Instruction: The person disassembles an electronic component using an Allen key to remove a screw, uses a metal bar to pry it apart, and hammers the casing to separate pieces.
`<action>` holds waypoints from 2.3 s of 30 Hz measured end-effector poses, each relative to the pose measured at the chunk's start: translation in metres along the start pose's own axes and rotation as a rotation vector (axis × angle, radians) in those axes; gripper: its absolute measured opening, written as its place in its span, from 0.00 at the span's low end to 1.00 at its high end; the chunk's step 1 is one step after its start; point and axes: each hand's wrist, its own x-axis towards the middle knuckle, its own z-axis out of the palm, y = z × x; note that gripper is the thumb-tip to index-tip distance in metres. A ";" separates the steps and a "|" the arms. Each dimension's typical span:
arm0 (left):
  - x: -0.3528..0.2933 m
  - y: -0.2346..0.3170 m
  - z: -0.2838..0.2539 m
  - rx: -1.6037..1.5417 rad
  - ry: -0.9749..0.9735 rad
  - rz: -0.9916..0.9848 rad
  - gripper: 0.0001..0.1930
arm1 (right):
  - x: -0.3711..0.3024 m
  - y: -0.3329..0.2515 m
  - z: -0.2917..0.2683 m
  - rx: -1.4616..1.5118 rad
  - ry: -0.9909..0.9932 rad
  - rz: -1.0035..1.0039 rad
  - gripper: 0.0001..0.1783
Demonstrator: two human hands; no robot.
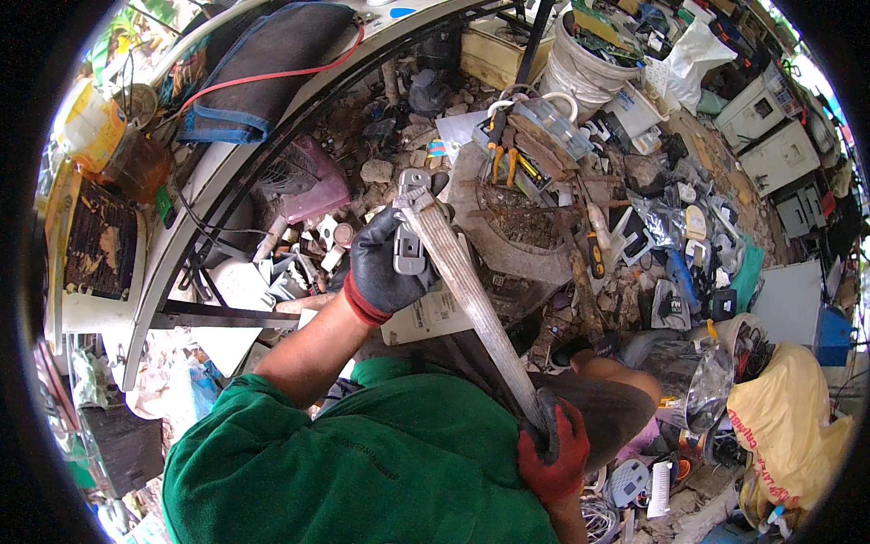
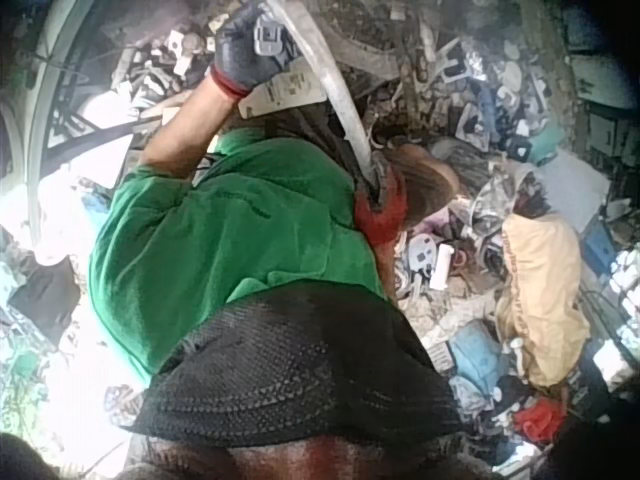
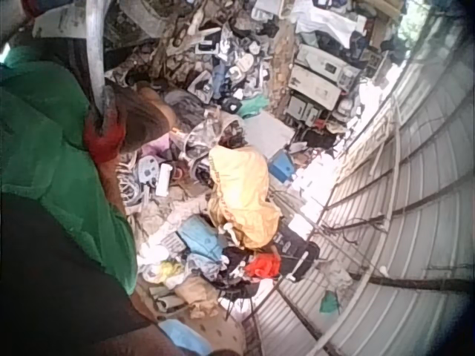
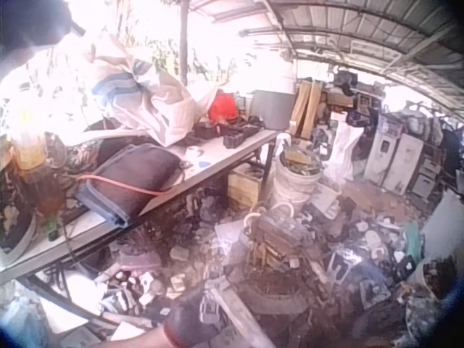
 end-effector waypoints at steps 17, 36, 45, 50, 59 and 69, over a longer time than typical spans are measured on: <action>0.005 0.000 -0.011 0.020 0.046 0.022 0.27 | -0.006 0.004 0.000 -0.016 0.045 -0.004 0.32; 0.007 0.006 -0.015 -0.023 -0.035 -0.017 0.22 | -0.011 0.012 0.001 -0.040 0.043 -0.035 0.32; 0.002 0.000 -0.020 0.056 0.075 0.082 0.25 | -0.007 0.011 -0.003 0.000 0.038 -0.056 0.32; -0.004 0.002 -0.024 0.103 0.018 -0.008 0.26 | -0.007 0.009 -0.003 -0.062 0.096 -0.061 0.32; -0.006 0.003 -0.024 0.083 0.028 -0.119 0.28 | 0.014 -0.003 -0.006 -0.143 0.019 0.005 0.30; -0.001 0.003 -0.025 0.001 0.037 -0.101 0.28 | 0.012 0.002 -0.003 -0.004 0.043 0.062 0.29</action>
